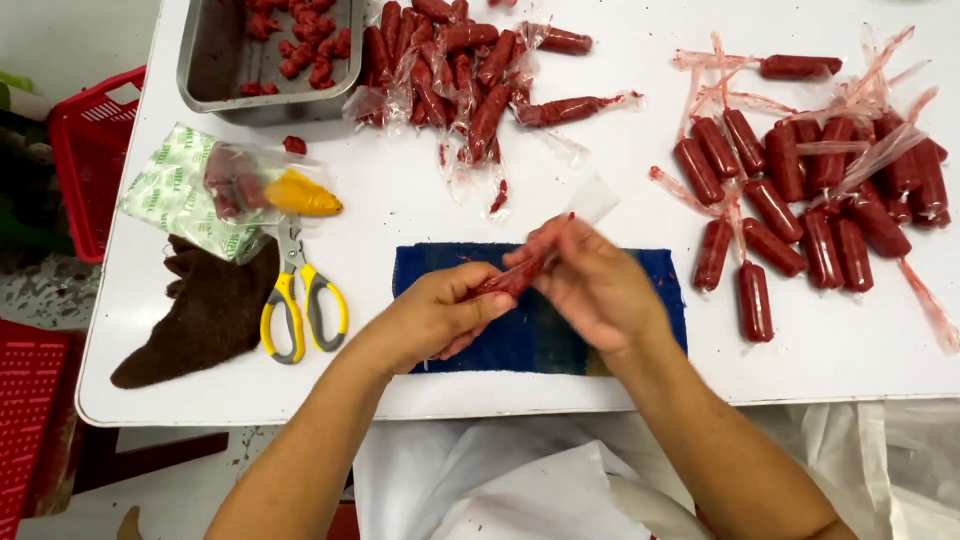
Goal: The person repeatedly picks up small red sausage-like items, wraps each one in a clear plastic film, and places the wrapped items on the table. The person also handles small red pieces from a metal tray, rolling them into sausage shapes before wrapping.
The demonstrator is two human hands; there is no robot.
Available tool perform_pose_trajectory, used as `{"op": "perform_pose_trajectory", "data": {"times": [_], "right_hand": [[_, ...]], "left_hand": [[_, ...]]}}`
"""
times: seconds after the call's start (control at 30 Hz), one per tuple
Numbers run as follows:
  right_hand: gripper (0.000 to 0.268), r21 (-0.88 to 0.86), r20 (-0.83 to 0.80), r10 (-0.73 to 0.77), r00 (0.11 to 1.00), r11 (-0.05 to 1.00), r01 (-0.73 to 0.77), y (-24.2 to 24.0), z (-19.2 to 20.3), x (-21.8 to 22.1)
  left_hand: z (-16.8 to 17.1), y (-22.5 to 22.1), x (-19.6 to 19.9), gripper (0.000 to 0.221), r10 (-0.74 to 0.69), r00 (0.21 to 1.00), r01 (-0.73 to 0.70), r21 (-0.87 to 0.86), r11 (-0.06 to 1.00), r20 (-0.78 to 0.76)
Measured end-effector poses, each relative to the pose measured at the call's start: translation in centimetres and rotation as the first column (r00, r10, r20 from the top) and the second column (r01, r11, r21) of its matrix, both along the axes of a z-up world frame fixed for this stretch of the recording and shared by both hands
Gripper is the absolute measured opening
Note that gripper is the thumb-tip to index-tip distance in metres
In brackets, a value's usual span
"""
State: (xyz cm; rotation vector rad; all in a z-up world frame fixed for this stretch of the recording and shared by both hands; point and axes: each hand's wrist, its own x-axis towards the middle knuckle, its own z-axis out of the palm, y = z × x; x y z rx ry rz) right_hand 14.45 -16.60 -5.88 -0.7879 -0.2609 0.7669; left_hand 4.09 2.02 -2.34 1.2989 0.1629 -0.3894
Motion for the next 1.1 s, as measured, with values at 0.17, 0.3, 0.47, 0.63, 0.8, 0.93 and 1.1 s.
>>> {"op": "perform_pose_trajectory", "data": {"times": [0.17,0.3,0.47,0.63,0.8,0.93,1.1], "right_hand": [[0.057,-0.202,0.914,-0.032,0.405,0.829,0.522,-3.8,6.7,0.5],[0.063,-0.325,0.72,0.594,-0.358,0.745,0.583,-1.8,6.4,-3.2],[0.014,-0.198,0.657,0.546,-0.519,0.79,0.58,-0.5,4.4,-3.7],[0.006,-0.264,0.621,0.581,-0.525,0.787,0.558,1.0,3.9,-3.8],[0.005,-0.268,0.641,0.495,-0.587,0.861,0.433,2.8,2.7,-3.5],[0.02,-0.134,0.603,0.435,-0.668,0.881,0.453,3.5,4.4,-2.8],[0.023,-0.083,0.457,0.334,-0.824,0.939,0.334,3.1,9.2,1.3]], "left_hand": [[0.7,-0.4,-1.3,0.023,-0.118,0.991,0.044,0.654,0.755,0.07],[-0.6,-1.2,-2.0,0.022,-0.15,0.972,0.027,0.549,0.835,0.18],[-0.4,-0.8,-2.6,0.023,-0.026,0.986,-0.042,0.396,0.917,0.164],[-2.4,0.4,-3.4,0.024,-0.032,0.986,-0.034,0.385,0.922,0.162],[-1.8,1.0,-3.2,0.019,-0.087,0.986,0.007,0.486,0.874,0.143],[-2.1,0.8,-3.6,0.023,-0.036,0.983,-0.063,0.518,0.853,0.178],[0.1,3.4,-5.9,0.019,-0.126,0.992,0.105,0.429,0.897,0.02]]}}
